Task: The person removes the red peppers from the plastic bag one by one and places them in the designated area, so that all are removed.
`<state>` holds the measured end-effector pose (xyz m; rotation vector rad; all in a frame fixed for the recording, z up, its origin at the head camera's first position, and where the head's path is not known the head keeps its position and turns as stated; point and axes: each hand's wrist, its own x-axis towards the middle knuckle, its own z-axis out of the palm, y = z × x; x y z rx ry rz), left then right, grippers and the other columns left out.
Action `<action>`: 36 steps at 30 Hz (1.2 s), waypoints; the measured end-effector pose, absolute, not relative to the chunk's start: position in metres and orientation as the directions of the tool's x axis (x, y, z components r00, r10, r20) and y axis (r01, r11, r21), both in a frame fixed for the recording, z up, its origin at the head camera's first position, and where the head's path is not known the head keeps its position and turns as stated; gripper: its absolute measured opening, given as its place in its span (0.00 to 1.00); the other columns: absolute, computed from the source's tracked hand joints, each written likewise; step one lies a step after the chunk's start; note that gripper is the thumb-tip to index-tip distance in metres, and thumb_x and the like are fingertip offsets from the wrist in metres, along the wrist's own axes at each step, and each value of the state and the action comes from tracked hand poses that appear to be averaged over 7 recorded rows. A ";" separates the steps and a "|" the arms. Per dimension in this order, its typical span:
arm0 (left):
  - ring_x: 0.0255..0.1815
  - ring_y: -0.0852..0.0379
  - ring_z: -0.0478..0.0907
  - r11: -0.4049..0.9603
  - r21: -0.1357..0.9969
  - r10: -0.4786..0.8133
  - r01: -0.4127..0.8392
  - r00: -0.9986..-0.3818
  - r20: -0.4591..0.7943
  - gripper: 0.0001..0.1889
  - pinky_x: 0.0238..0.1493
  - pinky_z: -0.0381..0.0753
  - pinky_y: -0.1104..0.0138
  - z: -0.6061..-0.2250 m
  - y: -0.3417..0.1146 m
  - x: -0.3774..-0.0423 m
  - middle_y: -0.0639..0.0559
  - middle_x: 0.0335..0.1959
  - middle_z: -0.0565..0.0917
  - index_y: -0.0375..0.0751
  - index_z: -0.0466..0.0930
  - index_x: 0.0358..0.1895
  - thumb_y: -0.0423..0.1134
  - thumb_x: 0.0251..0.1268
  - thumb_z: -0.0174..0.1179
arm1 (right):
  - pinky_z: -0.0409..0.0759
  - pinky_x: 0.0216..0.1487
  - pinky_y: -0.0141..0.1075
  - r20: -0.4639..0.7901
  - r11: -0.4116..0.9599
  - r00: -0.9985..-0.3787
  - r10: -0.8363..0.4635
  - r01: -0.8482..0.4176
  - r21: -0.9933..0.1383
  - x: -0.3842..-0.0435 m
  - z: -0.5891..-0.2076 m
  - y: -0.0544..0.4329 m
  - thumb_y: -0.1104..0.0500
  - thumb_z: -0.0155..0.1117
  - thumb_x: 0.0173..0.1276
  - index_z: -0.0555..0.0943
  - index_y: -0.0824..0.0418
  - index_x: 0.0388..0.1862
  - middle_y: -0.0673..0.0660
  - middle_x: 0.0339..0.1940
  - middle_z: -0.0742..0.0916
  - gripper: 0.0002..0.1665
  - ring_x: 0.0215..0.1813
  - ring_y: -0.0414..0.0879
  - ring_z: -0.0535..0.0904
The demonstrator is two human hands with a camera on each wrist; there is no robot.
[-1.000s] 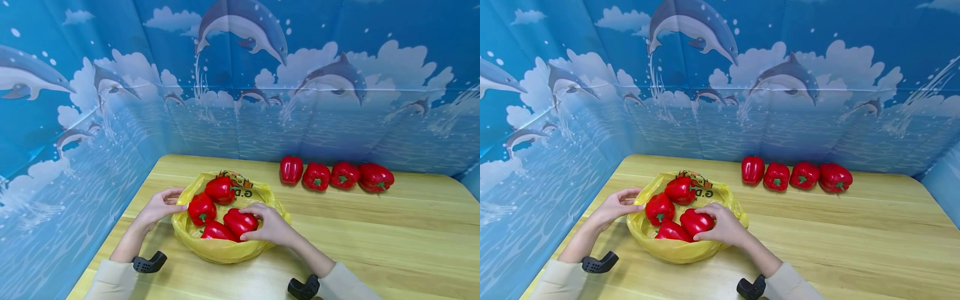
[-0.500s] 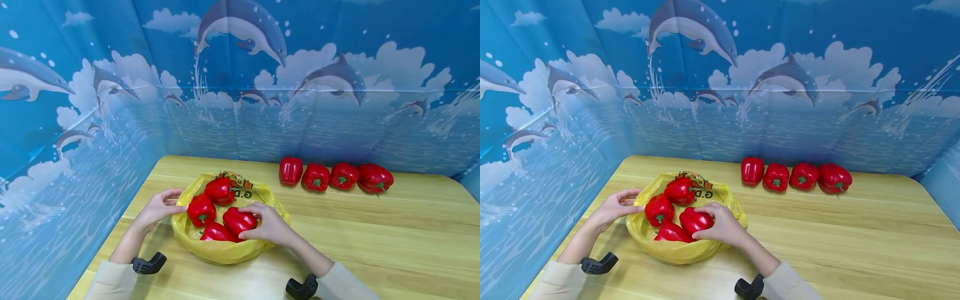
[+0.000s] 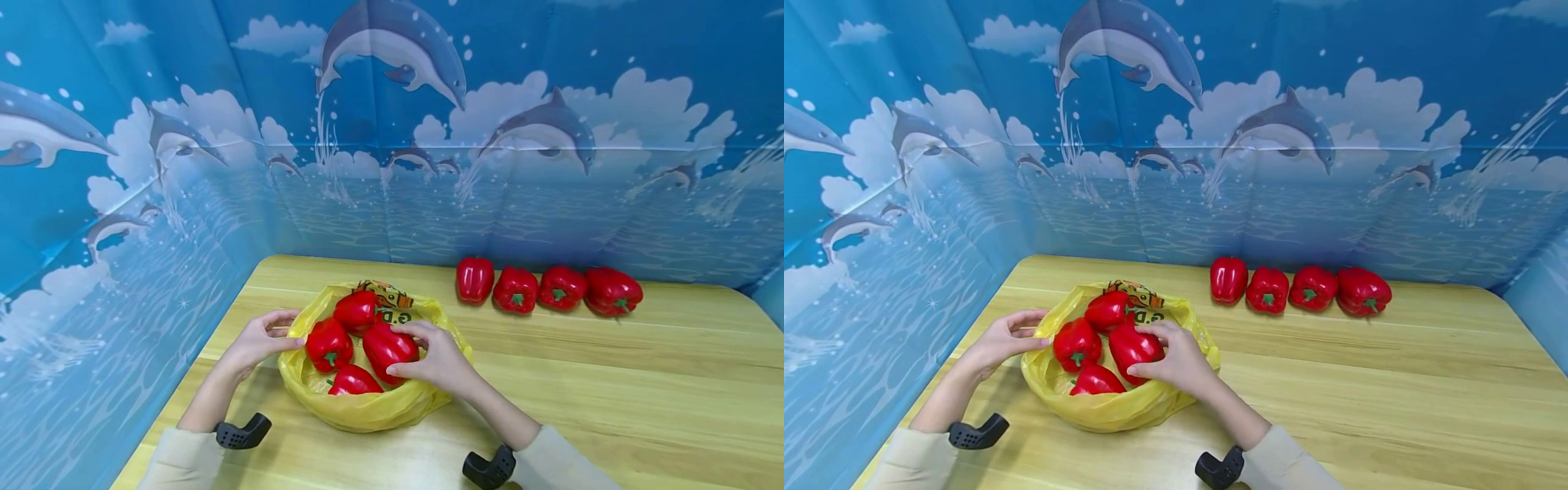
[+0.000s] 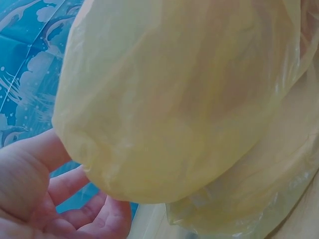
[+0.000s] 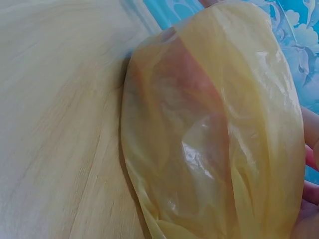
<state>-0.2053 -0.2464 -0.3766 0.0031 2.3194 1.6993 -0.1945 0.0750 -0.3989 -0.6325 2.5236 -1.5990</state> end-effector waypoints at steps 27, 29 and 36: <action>0.49 0.47 0.74 0.324 0.935 0.164 -0.144 -0.965 -0.205 0.32 0.42 0.80 0.67 -0.378 -0.246 -0.203 0.34 0.55 0.72 0.28 0.65 0.62 0.32 0.54 0.66 | 0.75 0.55 0.43 0.191 0.260 -0.924 -0.331 -0.284 -0.923 -0.199 -0.377 0.078 0.57 0.78 0.46 0.79 0.57 0.55 0.53 0.54 0.79 0.34 0.54 0.50 0.73; 0.49 0.47 0.74 0.322 0.936 0.166 -0.142 -0.965 -0.203 0.32 0.42 0.80 0.67 -0.379 -0.246 -0.203 0.34 0.55 0.72 0.27 0.65 0.63 0.32 0.54 0.66 | 0.75 0.55 0.43 0.197 0.252 -0.923 -0.330 -0.288 -0.924 -0.199 -0.375 0.079 0.57 0.78 0.46 0.79 0.58 0.55 0.54 0.53 0.79 0.34 0.54 0.51 0.73; 0.47 0.50 0.75 0.316 0.939 0.166 -0.133 -0.967 -0.192 0.32 0.42 0.80 0.67 -0.380 -0.246 -0.203 0.34 0.54 0.73 0.28 0.65 0.62 0.32 0.54 0.66 | 0.75 0.55 0.44 0.202 0.262 -0.926 -0.319 -0.291 -0.920 -0.200 -0.368 0.085 0.55 0.78 0.47 0.79 0.57 0.56 0.54 0.51 0.80 0.34 0.53 0.51 0.74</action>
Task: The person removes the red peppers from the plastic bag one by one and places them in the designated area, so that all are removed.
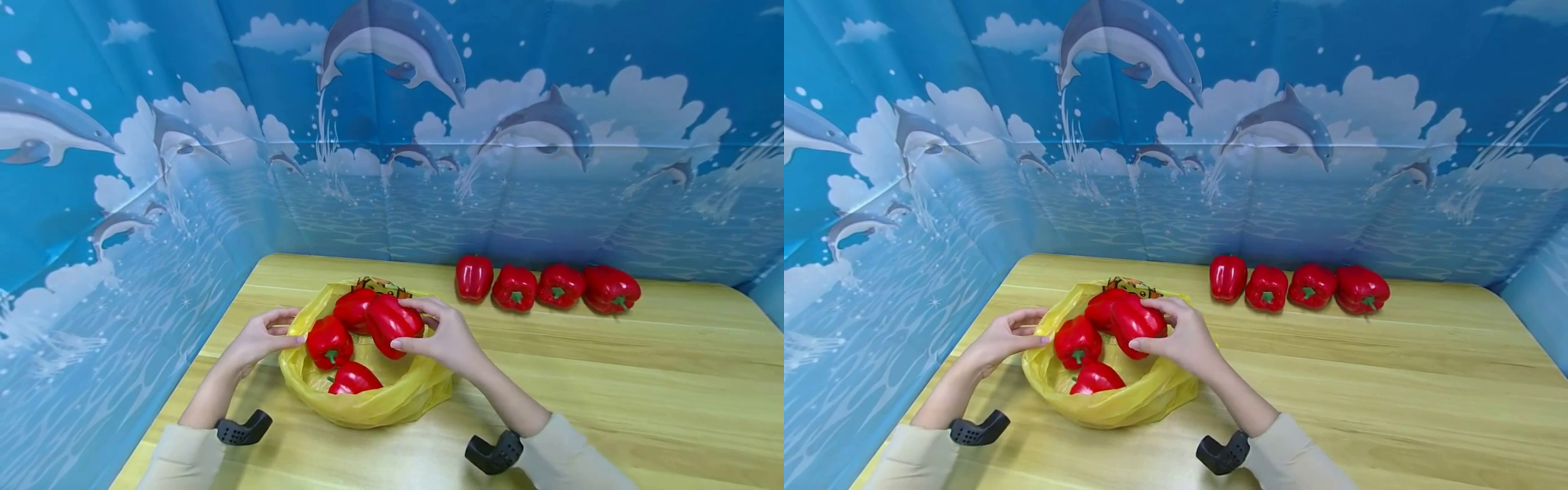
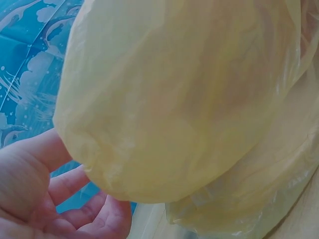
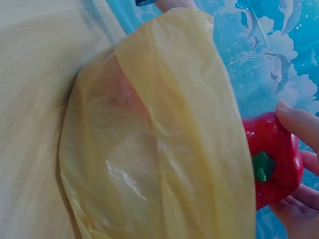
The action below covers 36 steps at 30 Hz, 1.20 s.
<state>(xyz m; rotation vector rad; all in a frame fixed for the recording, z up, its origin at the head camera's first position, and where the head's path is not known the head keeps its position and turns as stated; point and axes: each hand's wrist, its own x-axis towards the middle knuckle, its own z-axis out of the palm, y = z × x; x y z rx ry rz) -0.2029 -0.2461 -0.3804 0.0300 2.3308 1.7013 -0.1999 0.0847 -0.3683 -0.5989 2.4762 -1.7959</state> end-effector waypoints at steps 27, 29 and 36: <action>0.49 0.48 0.75 0.311 0.940 0.169 -0.142 -0.965 -0.202 0.31 0.42 0.80 0.67 -0.375 -0.246 -0.203 0.34 0.55 0.73 0.28 0.66 0.62 0.32 0.55 0.66 | 0.75 0.54 0.46 0.198 0.296 -0.950 -0.242 -0.267 -0.917 -0.201 -0.350 0.114 0.57 0.77 0.48 0.78 0.61 0.56 0.57 0.54 0.79 0.34 0.56 0.53 0.73; 0.49 0.48 0.75 0.312 0.939 0.170 -0.142 -0.965 -0.202 0.31 0.42 0.80 0.67 -0.375 -0.246 -0.203 0.34 0.54 0.73 0.28 0.66 0.62 0.32 0.55 0.66 | 0.75 0.55 0.46 0.201 0.302 -0.950 -0.239 -0.269 -0.915 -0.201 -0.350 0.117 0.57 0.77 0.48 0.78 0.61 0.56 0.57 0.55 0.78 0.34 0.56 0.53 0.72; 0.49 0.48 0.74 0.320 0.937 0.166 -0.142 -0.965 -0.203 0.32 0.42 0.80 0.67 -0.376 -0.246 -0.203 0.34 0.54 0.73 0.28 0.65 0.62 0.33 0.55 0.66 | 0.74 0.55 0.48 0.191 0.311 -0.955 -0.228 -0.257 -0.915 -0.201 -0.350 0.127 0.56 0.77 0.49 0.77 0.61 0.57 0.58 0.56 0.77 0.35 0.58 0.55 0.71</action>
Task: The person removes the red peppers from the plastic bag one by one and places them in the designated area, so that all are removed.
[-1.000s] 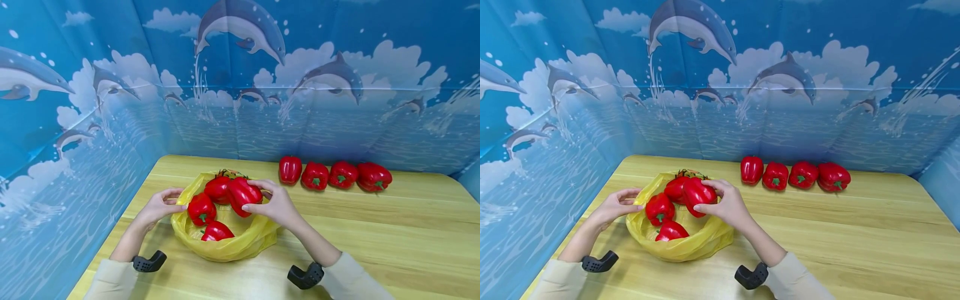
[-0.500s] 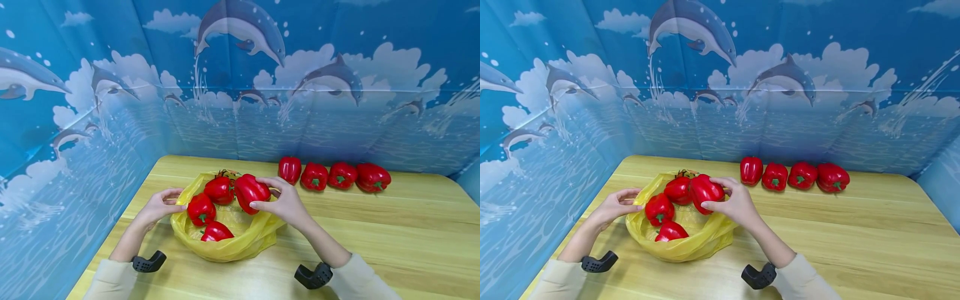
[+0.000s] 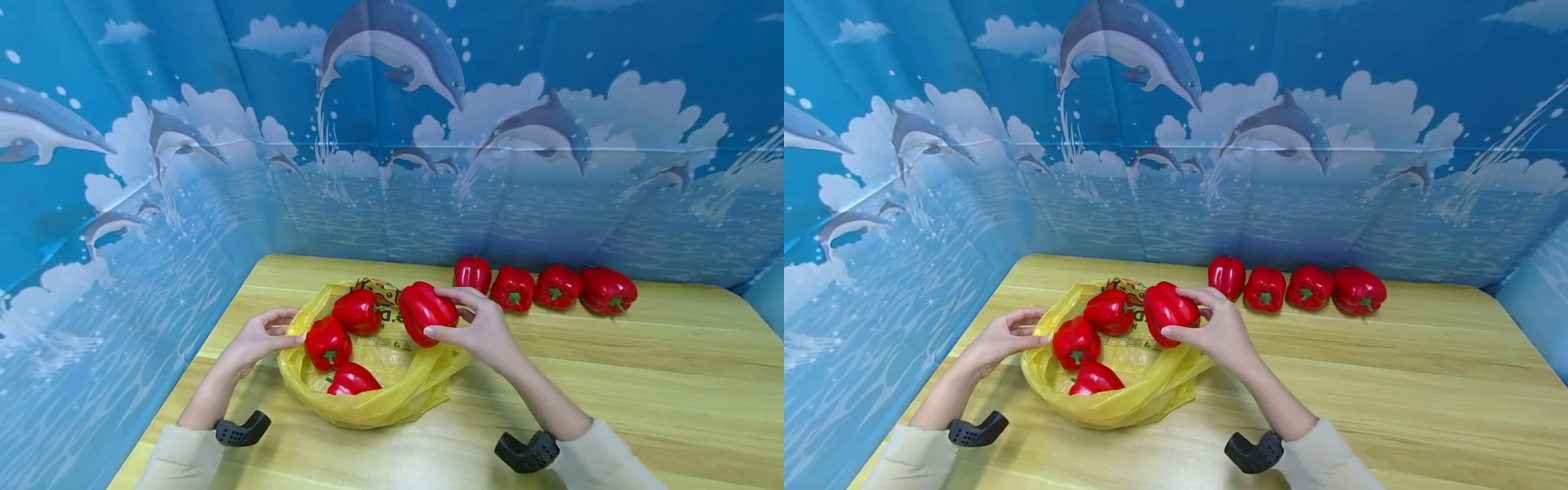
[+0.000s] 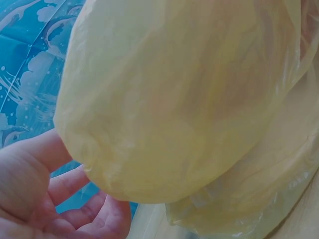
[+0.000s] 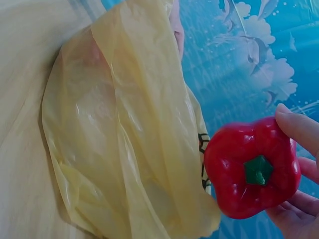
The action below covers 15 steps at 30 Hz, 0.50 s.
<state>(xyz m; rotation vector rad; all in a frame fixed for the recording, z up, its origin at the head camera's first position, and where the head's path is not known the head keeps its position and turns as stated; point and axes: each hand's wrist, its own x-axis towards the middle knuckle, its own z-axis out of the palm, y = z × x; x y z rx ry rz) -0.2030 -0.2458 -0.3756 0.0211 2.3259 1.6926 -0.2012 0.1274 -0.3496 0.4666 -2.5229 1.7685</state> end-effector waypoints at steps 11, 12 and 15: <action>0.49 0.48 0.75 0.314 0.937 0.161 -0.153 -0.964 -0.211 0.33 0.43 0.80 0.67 -0.378 -0.247 -0.203 0.35 0.55 0.72 0.28 0.65 0.63 0.33 0.54 0.67 | 0.75 0.54 0.48 0.134 0.364 -0.977 -0.168 -0.188 -0.912 -0.203 -0.350 0.148 0.51 0.77 0.47 0.76 0.58 0.58 0.56 0.58 0.76 0.37 0.58 0.55 0.71; 0.49 0.48 0.75 0.312 0.938 0.161 -0.152 -0.964 -0.210 0.33 0.43 0.80 0.66 -0.378 -0.247 -0.203 0.34 0.55 0.72 0.28 0.65 0.63 0.33 0.54 0.67 | 0.75 0.53 0.48 0.132 0.363 -0.977 -0.164 -0.185 -0.913 -0.203 -0.350 0.150 0.51 0.77 0.47 0.76 0.58 0.58 0.56 0.58 0.76 0.37 0.57 0.54 0.71; 0.50 0.47 0.74 0.314 0.937 0.164 -0.150 -0.964 -0.210 0.33 0.43 0.80 0.66 -0.378 -0.247 -0.204 0.34 0.56 0.72 0.28 0.64 0.63 0.33 0.54 0.67 | 0.76 0.53 0.47 0.140 0.352 -0.977 -0.161 -0.189 -0.917 -0.203 -0.351 0.155 0.52 0.77 0.48 0.76 0.59 0.58 0.56 0.57 0.76 0.37 0.56 0.54 0.72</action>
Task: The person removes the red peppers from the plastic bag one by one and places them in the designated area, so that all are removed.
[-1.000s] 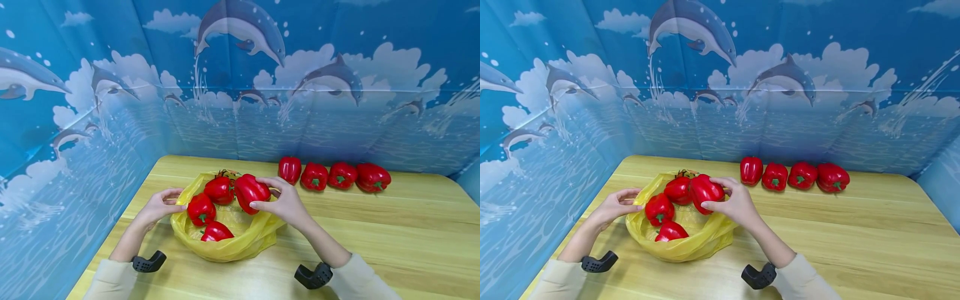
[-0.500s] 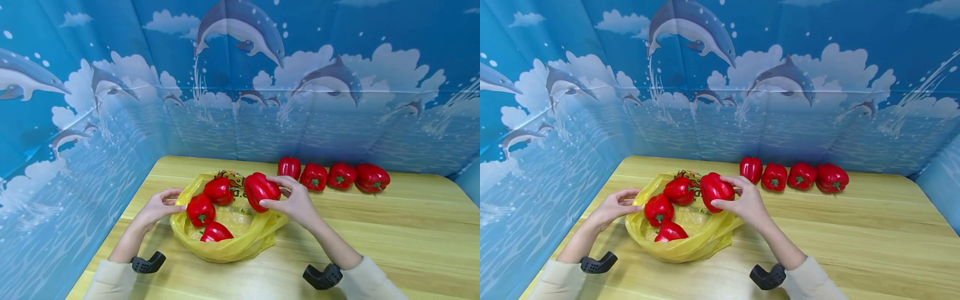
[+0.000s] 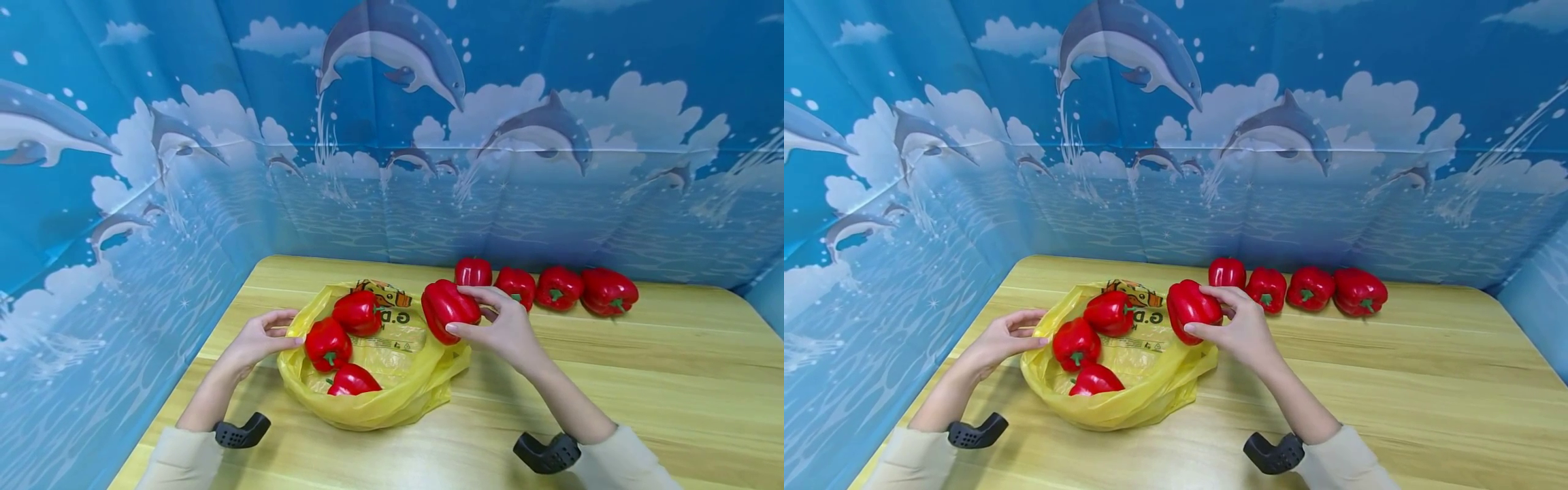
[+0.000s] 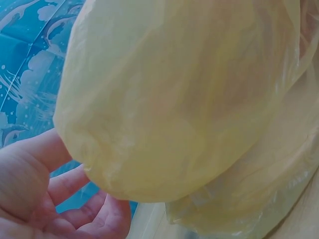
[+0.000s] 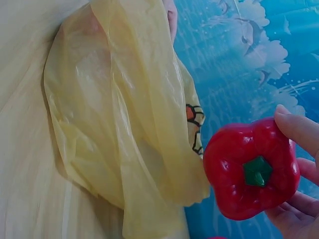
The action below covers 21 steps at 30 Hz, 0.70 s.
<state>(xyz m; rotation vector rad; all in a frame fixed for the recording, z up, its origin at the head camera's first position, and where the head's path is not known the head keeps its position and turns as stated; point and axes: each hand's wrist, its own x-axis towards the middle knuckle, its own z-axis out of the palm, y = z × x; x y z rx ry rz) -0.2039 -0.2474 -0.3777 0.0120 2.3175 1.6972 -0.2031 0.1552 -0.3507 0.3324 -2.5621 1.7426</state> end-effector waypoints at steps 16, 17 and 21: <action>0.51 0.46 0.74 0.318 0.935 0.153 -0.158 -0.964 -0.215 0.32 0.43 0.80 0.67 -0.378 -0.247 -0.203 0.35 0.55 0.72 0.29 0.66 0.62 0.33 0.54 0.67 | 0.73 0.56 0.48 0.152 0.432 -0.977 -0.148 -0.202 -0.879 -0.203 -0.357 0.179 0.53 0.74 0.52 0.74 0.61 0.61 0.59 0.59 0.76 0.37 0.58 0.55 0.71; 0.51 0.46 0.74 0.321 0.934 0.156 -0.156 -0.964 -0.215 0.32 0.43 0.80 0.67 -0.378 -0.247 -0.203 0.35 0.55 0.72 0.28 0.65 0.62 0.33 0.54 0.67 | 0.73 0.56 0.49 0.148 0.438 -0.978 -0.144 -0.197 -0.877 -0.202 -0.357 0.181 0.52 0.74 0.53 0.74 0.61 0.61 0.59 0.59 0.75 0.37 0.58 0.55 0.71; 0.50 0.46 0.74 0.316 0.937 0.164 -0.145 -0.965 -0.205 0.32 0.42 0.80 0.67 -0.377 -0.247 -0.203 0.34 0.55 0.72 0.28 0.65 0.62 0.33 0.54 0.66 | 0.73 0.56 0.50 0.132 0.458 -0.982 -0.132 -0.178 -0.871 -0.202 -0.359 0.186 0.51 0.73 0.53 0.73 0.61 0.62 0.60 0.59 0.75 0.37 0.58 0.56 0.70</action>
